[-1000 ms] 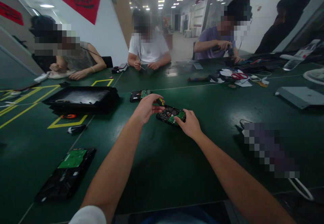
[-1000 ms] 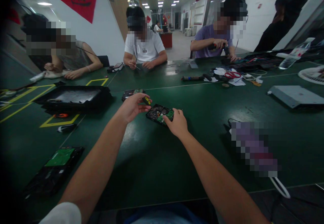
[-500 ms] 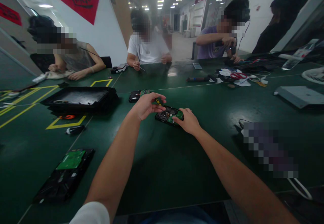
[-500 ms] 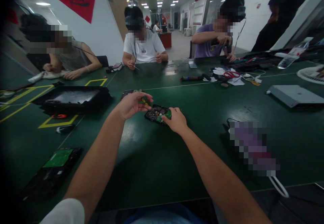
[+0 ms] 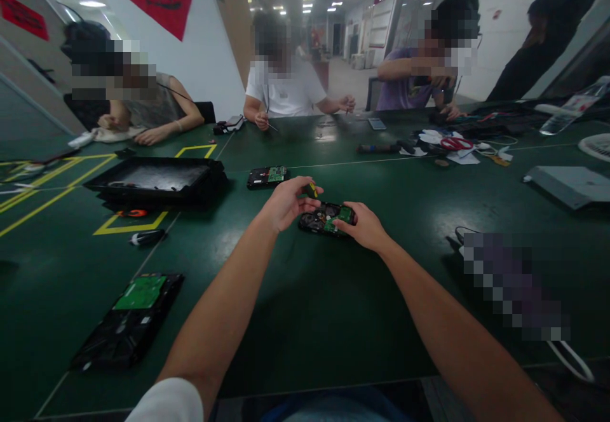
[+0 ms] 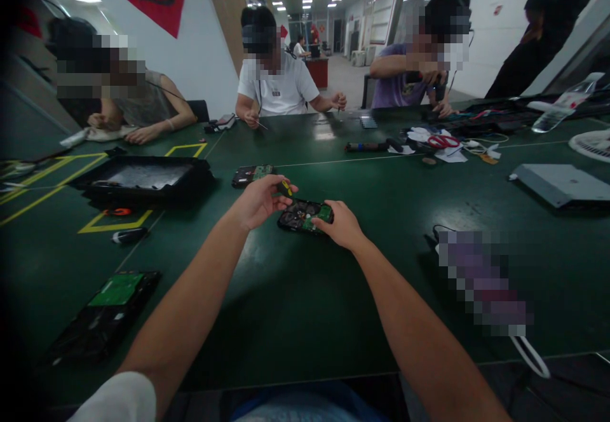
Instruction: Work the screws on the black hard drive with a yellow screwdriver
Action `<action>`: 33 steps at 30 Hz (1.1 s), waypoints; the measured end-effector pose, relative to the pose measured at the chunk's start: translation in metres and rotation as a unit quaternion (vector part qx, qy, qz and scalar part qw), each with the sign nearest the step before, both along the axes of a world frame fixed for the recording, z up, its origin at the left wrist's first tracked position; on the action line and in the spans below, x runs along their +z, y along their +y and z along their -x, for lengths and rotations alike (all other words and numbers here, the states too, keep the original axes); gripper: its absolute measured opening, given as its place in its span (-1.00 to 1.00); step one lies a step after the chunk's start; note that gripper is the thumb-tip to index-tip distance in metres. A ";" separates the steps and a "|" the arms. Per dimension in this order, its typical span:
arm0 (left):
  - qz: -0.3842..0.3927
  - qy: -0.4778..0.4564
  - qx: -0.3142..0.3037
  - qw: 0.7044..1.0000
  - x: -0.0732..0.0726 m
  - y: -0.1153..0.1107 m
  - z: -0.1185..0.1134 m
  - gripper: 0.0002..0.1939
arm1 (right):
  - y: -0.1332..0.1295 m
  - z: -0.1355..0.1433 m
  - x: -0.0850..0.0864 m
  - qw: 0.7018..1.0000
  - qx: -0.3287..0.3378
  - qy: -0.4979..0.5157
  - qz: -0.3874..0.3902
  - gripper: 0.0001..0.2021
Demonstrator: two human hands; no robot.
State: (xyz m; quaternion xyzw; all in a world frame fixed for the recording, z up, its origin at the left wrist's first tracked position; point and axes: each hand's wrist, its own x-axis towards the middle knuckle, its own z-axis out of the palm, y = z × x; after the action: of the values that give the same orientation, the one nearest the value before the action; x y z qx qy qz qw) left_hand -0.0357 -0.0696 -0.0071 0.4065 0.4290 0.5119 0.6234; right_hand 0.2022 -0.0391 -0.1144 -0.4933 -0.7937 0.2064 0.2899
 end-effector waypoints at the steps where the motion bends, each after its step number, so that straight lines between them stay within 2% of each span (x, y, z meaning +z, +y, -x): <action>1: 0.004 -0.002 -0.006 1.000 0.000 0.000 -0.002 -0.79 | -0.001 -0.001 0.000 1.000 -0.008 0.004 -0.003 -0.34; 4: -0.011 0.045 0.001 0.999 0.000 -0.001 -0.004 -0.75 | -0.006 -0.003 -0.002 1.000 -0.025 0.013 -0.002 -0.33; 8: -0.070 0.141 0.022 0.987 0.002 -0.003 -0.002 -0.68 | -0.009 -0.007 -0.002 0.999 -0.024 0.025 0.018 -0.31; 10: -0.086 0.155 0.029 0.984 0.002 -0.003 -0.002 -0.66 | -0.009 -0.008 -0.002 0.999 -0.025 0.033 0.023 -0.31; 15: -0.048 0.073 0.024 0.996 0.001 -0.003 -0.006 -0.67 | -0.008 -0.007 -0.004 0.998 -0.035 0.047 0.022 -0.30; 21: -0.004 -0.040 0.018 0.999 0.001 -0.004 -0.013 -0.81 | -0.007 -0.007 -0.008 0.997 -0.041 0.060 0.018 -0.30; 28: -0.031 0.013 0.045 0.998 -0.002 -0.001 -0.012 -0.76 | -0.008 -0.008 -0.006 0.998 -0.025 0.062 0.008 -0.37; 33: -0.008 -0.004 0.024 1.000 0.003 -0.006 -0.016 -0.75 | -0.011 -0.008 0.000 0.998 -0.018 0.054 0.002 -0.45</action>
State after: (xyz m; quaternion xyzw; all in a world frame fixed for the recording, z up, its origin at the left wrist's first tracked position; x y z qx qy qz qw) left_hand -0.0198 -0.0752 -0.0044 0.3989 0.4320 0.5315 0.6098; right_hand 0.2097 -0.0501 -0.1141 -0.4965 -0.7671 0.2292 0.3354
